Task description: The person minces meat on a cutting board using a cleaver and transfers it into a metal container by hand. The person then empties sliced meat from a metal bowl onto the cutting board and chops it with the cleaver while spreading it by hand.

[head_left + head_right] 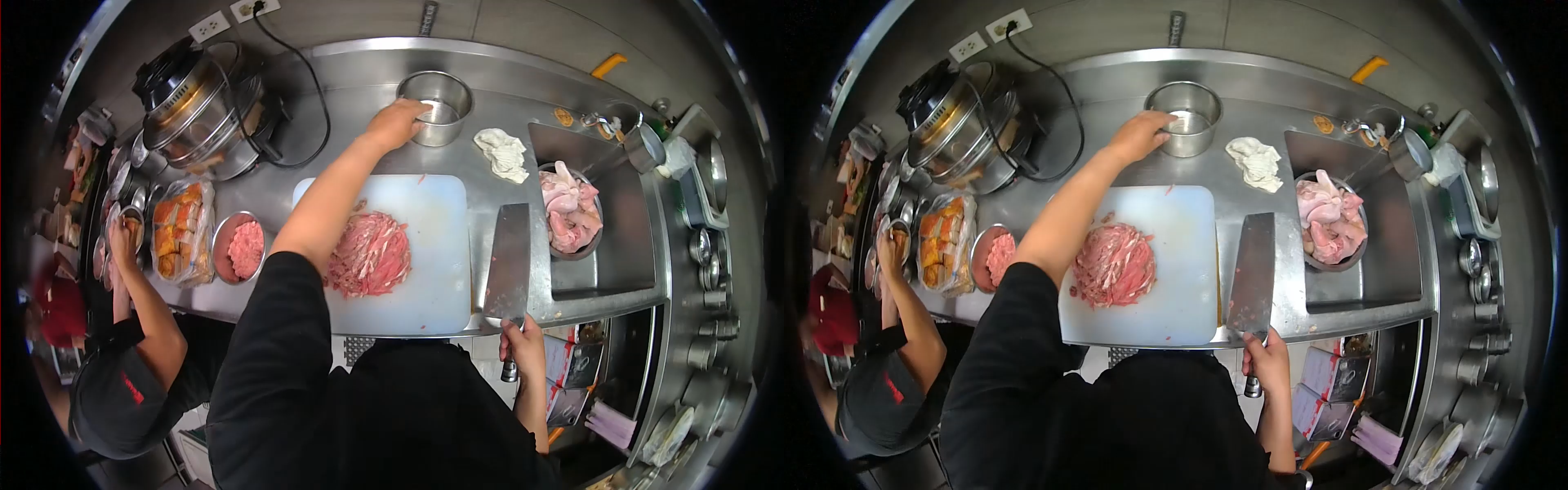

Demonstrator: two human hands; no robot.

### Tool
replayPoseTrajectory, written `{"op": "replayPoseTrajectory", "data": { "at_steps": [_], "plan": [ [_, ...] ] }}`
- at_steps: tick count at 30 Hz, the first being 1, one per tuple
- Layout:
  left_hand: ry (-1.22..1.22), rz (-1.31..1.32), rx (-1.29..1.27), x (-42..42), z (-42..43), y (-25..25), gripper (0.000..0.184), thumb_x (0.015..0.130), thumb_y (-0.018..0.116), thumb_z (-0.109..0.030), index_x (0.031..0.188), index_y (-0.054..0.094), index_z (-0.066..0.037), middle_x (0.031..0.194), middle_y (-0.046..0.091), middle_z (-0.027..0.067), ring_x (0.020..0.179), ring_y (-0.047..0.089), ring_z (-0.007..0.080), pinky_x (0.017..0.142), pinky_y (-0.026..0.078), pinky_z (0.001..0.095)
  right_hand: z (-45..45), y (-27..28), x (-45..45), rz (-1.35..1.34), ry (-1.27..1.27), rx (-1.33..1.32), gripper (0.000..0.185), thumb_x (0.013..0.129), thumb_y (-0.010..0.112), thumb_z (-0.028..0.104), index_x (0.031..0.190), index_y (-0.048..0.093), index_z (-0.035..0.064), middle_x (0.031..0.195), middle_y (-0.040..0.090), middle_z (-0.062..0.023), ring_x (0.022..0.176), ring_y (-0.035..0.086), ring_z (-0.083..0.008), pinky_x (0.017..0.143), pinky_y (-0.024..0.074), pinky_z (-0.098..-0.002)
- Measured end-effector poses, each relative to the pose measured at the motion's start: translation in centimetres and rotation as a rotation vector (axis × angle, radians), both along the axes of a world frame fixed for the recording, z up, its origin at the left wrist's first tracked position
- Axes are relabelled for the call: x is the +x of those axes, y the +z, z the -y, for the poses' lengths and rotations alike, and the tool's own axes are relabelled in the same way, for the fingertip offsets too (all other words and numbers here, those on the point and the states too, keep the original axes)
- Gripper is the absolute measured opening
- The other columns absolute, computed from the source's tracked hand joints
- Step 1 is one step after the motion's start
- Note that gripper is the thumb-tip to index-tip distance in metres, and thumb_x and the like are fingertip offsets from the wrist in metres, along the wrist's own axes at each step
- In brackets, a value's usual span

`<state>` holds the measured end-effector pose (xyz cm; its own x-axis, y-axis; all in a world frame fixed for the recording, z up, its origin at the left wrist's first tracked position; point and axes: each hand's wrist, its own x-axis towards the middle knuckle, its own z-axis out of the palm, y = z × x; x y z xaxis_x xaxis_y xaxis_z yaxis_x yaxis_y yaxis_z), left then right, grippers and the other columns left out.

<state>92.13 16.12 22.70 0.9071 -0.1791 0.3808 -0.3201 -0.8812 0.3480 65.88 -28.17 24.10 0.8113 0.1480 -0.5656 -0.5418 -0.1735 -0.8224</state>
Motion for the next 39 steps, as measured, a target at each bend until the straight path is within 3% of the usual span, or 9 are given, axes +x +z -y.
{"op": "replayPoseTrajectory", "data": {
  "at_steps": [2,5,8,10,13,16,25,35,39],
  "plan": [
    [0.05,0.021,-0.104,-3.1,-1.6,1.0,0.042,0.098,0.068,-0.029,0.133,0.065,-0.008,0.135,0.065,0.0171,0.125,0.06,0.0357,0.105,0.048,0.0448,-1.0,0.0,0.9,-0.014,0.058,-0.019,0.015,0.099,0.065,0.019,0.101,0.06,0.0043,0.061,0.057,-0.0022,0.044,0.055,-0.0136,0.043,0.0419,-0.0291],
    [0.157,-0.365,-0.151,-10.8,-3.9,1.2,0.054,0.102,0.058,-0.048,0.135,0.064,-0.006,0.134,0.065,0.0193,0.122,0.062,0.0363,0.105,0.047,0.0431,-2.8,0.5,2.6,0.091,0.244,-0.226,0.022,0.098,0.066,0.024,0.101,0.062,0.0021,0.061,0.061,-0.0069,0.046,0.058,-0.0166,0.046,0.0446,-0.0339],
    [0.161,-0.585,-0.479,-19.4,-2.7,-0.9,0.065,0.105,0.049,-0.056,0.14,0.06,-0.003,0.139,0.062,0.0216,0.128,0.059,0.0368,0.11,0.044,0.0427,-5.0,1.5,4.4,0.299,0.456,-0.483,0.03,0.097,0.065,0.03,0.1,0.061,0.0002,0.066,0.066,-0.0164,0.054,0.066,-0.0294,0.055,0.05,-0.0434],
    [0.169,-0.414,-0.178,-24.3,1.1,-2.6,0.068,0.103,0.051,-0.056,0.143,0.057,-0.002,0.147,0.055,0.0222,0.138,0.05,0.0369,0.116,0.038,0.0437,-6.2,1.3,5.5,0.413,0.615,-0.622,0.035,0.096,0.062,0.034,0.1,0.061,-0.0002,0.071,0.067,-0.0241,0.067,0.068,-0.0427,0.066,0.0517,-0.0503],
    [0.311,-0.266,0.028,-26.6,6.0,-2.4,0.075,0.099,0.053,-0.06,0.148,0.053,-0.003,0.155,0.048,0.0202,0.147,0.041,0.0349,0.123,0.028,0.0475,-7.8,1.5,6.1,0.401,0.657,-0.606,0.034,0.096,0.061,0.034,0.099,0.061,0.0005,0.074,0.068,-0.0262,0.075,0.067,-0.0476,0.071,0.0518,-0.0521],
    [0.35,-0.342,0.188,-25.9,8.5,-2.5,0.085,0.096,0.054,-0.066,0.155,0.045,-0.005,0.162,0.04,0.0187,0.152,0.033,0.0339,0.126,0.02,0.0543,-8.1,-0.3,6.4,0.375,0.601,-0.545,0.034,0.096,0.061,0.034,0.098,0.061,0.0007,0.074,0.067,-0.0262,0.073,0.067,-0.0461,0.07,0.0516,-0.0512],
    [0.285,-0.426,0.216,-20.1,9.1,-4.8,0.08,0.103,0.04,-0.064,0.158,0.04,-0.005,0.167,0.033,0.0142,0.157,0.025,0.0312,0.128,0.009,0.0535,-6.7,-2.4,6.3,0.269,0.559,-0.503,0.036,0.096,0.062,0.037,0.098,0.06,0.0009,0.079,0.068,-0.0264,0.077,0.068,-0.0449,0.073,0.0516,-0.0501],
    [0.258,-0.505,0.273,-22.8,9.2,-3.9,0.082,0.103,0.036,-0.068,0.159,0.039,-0.007,0.168,0.031,0.0136,0.158,0.022,0.0318,0.127,0.007,0.0583,-5.3,-4.0,6.1,0.348,0.628,-0.478,0.037,0.096,0.06,0.034,0.111,0.063,0.0003,0.086,0.071,-0.026,0.087,0.069,-0.0472,0.079,0.0533,-0.0508],
    [0.381,-0.304,0.334,-27.3,12.5,-3.5,0.083,0.101,0.04,-0.069,0.16,0.038,-0.011,0.167,0.034,0.0122,0.157,0.025,0.0294,0.127,0.006,0.0593,-5.3,-3.0,6.1,0.297,0.602,-0.429,0.034,0.096,0.058,0.031,0.109,0.062,-0.0001,0.08,0.071,-0.0211,0.072,0.071,-0.0376,0.071,0.0549,-0.0458]
  ]
}}
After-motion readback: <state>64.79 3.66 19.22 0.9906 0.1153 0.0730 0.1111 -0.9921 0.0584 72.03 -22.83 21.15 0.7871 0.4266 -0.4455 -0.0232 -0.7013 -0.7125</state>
